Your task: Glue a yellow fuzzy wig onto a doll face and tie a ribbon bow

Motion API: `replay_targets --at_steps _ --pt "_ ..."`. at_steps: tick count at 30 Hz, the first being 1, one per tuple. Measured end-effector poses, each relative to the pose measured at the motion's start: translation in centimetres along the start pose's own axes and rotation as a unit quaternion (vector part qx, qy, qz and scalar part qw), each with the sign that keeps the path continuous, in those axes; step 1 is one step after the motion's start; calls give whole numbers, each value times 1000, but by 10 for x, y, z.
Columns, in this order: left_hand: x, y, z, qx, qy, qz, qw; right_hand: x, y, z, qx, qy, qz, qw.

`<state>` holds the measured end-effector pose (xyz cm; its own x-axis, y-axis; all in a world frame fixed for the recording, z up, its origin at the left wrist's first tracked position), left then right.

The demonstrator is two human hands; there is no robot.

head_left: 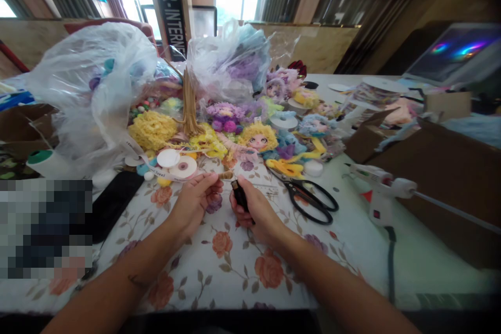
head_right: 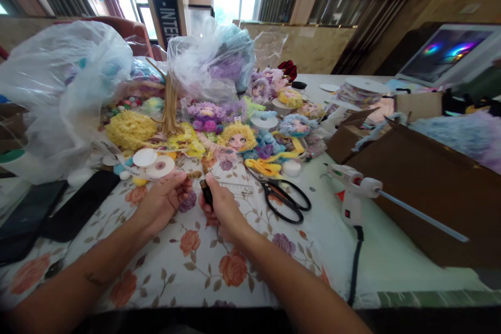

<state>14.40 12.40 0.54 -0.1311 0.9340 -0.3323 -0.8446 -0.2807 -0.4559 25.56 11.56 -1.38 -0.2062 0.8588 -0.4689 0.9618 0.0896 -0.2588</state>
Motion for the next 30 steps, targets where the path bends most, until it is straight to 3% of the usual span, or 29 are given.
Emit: replay_targets --at_steps 5,8,13,16,18,24,30 --pt "0 -1 -2 15 3 -7 1000 -2 6 -26 53 133 25 989" --pt "-1 -3 -4 58 0 -17 998 -2 10 -32 48 170 51 983" --pt "-4 -6 5 122 -77 -33 989 -1 14 -30 45 168 82 981" --pt "-7 -8 14 159 -140 -41 976 -2 13 -31 46 165 76 982" --pt "-7 -7 14 175 -146 -36 973 -2 12 -30 56 159 66 984" --pt "-4 2 22 144 -172 18 974 2 1 -4 35 20 -9 999" --pt "-10 0 30 160 -214 24 963 3 1 3 -4 -1 -2 1000"
Point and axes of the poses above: each hand's wrist, its own x-axis towards the middle knuckle, its own y-axis out of the back of the hand, z = x × y, the point moved 9 cm from there along x, towards the middle knuckle, and after that the axes turned 9 degrees about z, right-handed, at the moved point
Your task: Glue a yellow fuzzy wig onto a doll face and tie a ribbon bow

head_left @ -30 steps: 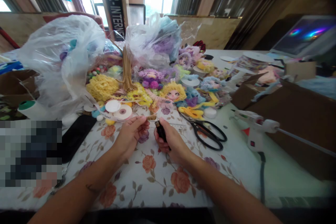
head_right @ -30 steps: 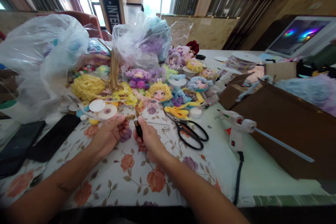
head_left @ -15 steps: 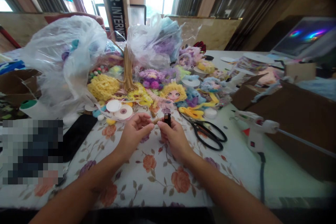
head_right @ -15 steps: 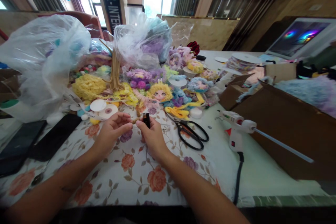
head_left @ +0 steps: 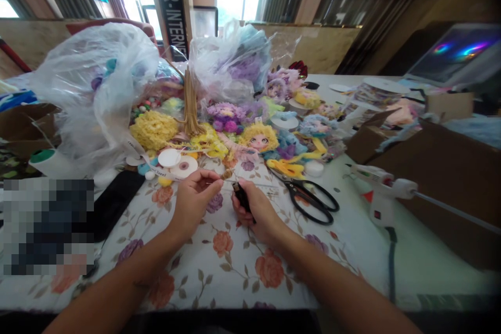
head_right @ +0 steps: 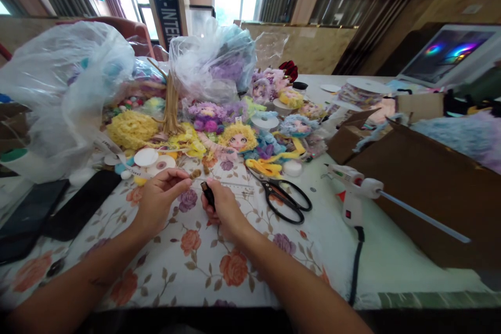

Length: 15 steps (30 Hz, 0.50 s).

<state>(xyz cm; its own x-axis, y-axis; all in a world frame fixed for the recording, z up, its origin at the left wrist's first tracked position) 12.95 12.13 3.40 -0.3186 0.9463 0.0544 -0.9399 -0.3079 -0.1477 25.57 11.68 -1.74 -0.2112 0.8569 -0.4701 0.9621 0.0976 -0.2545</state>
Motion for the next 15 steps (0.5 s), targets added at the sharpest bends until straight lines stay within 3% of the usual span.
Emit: replay_targets --at_steps 15 --pt "-1 -3 -4 13 -2 -20 1000 2 -2 -2 1 7 -11 1000"
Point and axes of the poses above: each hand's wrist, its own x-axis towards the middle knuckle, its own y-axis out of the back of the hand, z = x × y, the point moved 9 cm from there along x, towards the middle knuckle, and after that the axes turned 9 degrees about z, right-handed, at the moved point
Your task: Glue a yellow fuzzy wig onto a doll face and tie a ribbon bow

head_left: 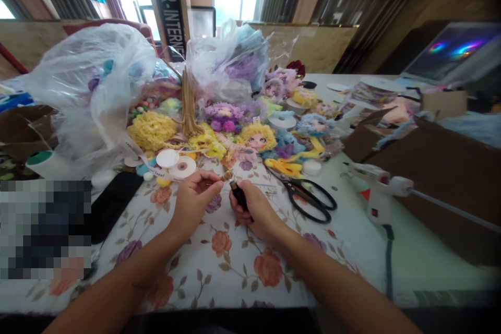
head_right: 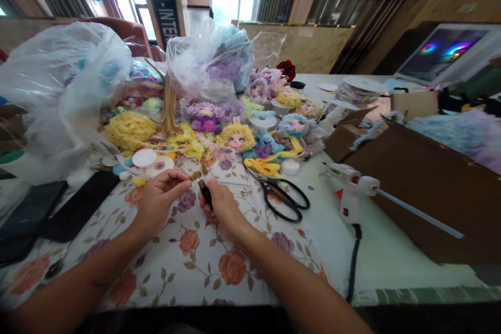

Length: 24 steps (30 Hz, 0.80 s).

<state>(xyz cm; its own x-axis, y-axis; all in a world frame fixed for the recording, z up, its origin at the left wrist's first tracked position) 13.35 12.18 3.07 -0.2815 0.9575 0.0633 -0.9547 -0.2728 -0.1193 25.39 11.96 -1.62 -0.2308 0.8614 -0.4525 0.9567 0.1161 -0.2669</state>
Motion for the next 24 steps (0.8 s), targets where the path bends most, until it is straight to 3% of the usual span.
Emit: replay_targets --at_steps 8,16,24 --pt "1 0 -3 -20 19 5 1000 0 0 1 0 -13 2 1000" --pt "0 -7 -10 -116 102 -12 988 -2 3 1 7 -29 14 999" --pt "0 -10 -22 -173 178 -19 969 -1 3 -1 -5 -4 10 1000"
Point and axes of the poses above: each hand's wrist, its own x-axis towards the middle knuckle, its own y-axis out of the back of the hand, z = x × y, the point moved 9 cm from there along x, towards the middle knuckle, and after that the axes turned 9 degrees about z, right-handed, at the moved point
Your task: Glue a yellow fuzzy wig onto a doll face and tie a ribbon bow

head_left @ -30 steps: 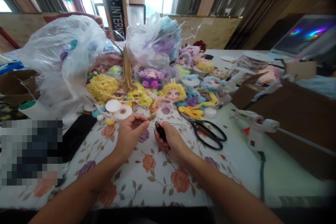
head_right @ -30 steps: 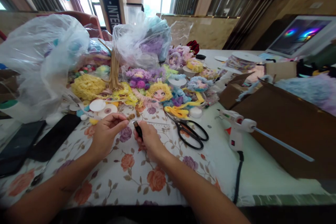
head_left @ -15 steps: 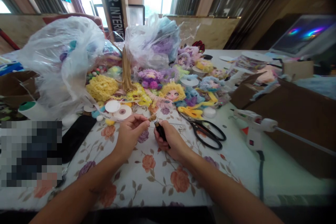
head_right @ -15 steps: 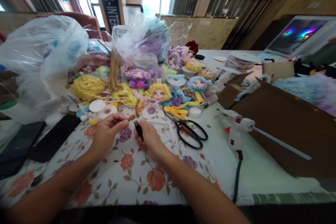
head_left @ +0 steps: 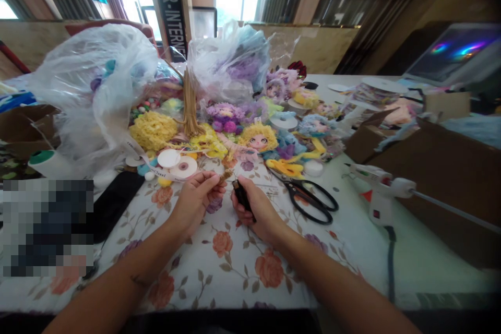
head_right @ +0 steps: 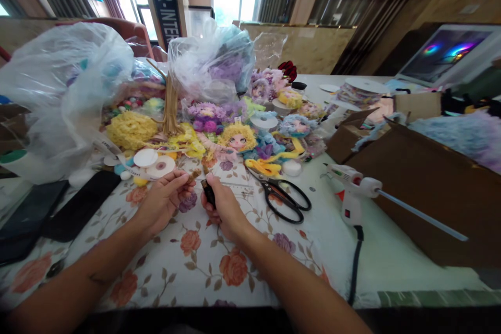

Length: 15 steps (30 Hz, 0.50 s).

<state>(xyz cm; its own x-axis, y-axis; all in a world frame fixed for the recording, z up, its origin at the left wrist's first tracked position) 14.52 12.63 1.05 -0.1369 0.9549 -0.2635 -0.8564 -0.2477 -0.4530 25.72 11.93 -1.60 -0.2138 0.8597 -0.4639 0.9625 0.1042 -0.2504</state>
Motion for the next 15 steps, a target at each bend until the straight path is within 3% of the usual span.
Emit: replay_targets --at_steps 10,15 --pt "-1 -1 -2 17 5 0 1000 -4 -3 -7 6 18 -2 1000" --pt "-1 -2 -1 22 -5 1 1000 -1 1 -2 0 -8 9 1000"
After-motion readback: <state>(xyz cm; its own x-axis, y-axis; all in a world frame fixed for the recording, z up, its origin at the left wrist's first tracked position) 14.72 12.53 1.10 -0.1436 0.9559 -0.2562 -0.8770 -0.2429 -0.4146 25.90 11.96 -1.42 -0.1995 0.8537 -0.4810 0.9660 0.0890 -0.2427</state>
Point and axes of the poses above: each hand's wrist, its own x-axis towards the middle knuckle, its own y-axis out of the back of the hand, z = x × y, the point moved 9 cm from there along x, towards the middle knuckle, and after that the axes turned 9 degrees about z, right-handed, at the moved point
